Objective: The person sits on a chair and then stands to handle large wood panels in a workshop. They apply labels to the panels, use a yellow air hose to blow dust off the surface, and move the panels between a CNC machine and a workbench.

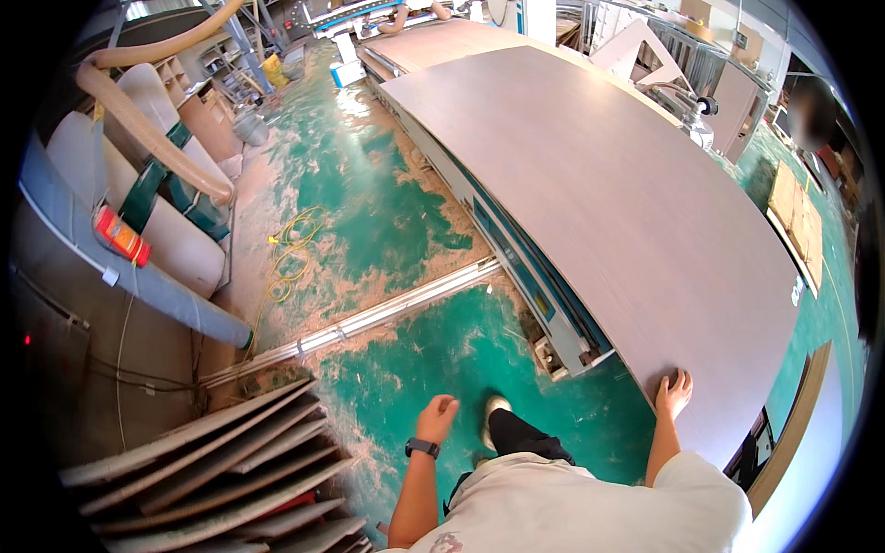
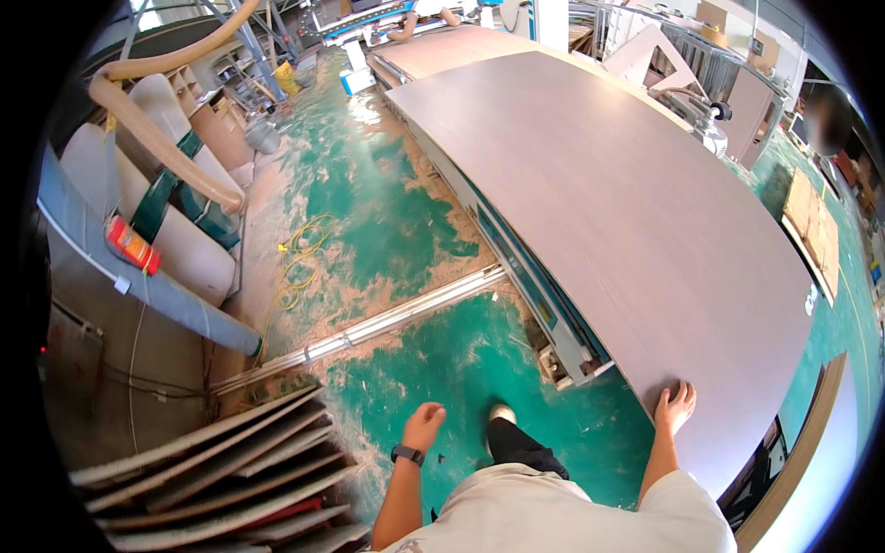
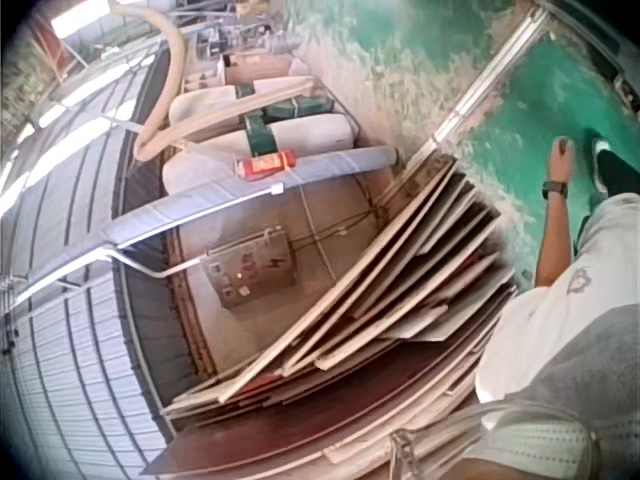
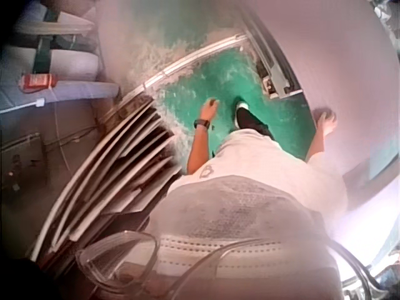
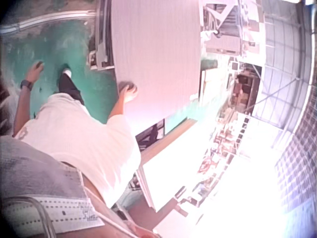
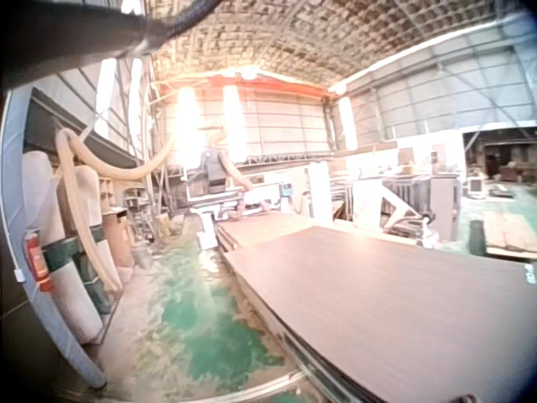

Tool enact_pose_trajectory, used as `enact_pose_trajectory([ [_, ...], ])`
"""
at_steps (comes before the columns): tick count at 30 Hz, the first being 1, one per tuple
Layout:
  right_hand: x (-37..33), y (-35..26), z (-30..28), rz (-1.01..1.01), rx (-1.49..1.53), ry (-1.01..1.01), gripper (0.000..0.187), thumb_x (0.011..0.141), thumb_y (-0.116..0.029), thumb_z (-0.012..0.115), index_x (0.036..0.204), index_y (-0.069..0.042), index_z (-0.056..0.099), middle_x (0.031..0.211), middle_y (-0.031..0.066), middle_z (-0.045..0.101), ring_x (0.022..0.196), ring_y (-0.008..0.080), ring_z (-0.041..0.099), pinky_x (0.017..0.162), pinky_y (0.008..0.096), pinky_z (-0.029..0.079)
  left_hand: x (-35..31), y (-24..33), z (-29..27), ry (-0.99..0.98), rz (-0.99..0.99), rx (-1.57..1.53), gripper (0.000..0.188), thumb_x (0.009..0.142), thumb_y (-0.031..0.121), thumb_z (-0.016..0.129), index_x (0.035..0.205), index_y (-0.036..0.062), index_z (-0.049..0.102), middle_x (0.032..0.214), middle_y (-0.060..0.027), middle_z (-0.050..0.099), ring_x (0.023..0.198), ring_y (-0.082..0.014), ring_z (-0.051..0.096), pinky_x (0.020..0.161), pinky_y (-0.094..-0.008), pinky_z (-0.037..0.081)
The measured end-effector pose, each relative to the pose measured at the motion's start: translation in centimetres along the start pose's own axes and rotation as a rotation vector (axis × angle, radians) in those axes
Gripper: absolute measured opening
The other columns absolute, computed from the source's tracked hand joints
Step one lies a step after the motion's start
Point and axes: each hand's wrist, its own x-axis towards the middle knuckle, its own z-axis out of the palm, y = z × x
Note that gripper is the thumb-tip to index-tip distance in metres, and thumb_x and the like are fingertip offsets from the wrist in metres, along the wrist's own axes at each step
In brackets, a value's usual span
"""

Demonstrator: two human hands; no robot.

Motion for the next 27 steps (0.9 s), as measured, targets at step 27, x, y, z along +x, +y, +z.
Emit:
enact_pose_trajectory([
  [27,27.9,-90.9,21.7,-0.976,0.840,-0.641,0.018,0.083,-0.016,0.063,0.097,-0.006,0.067,0.092,0.0140,0.066,0.086,0.0315,0.063,0.077,0.0388,0.051,60.1,-4.6,-38.8,0.109,-0.557,0.499,0.048,0.080,0.044,0.065,0.113,0.0089,0.061,0.106,-0.0161,0.066,0.103,-0.0350,0.061,0.089,-0.0422,0.048],
])
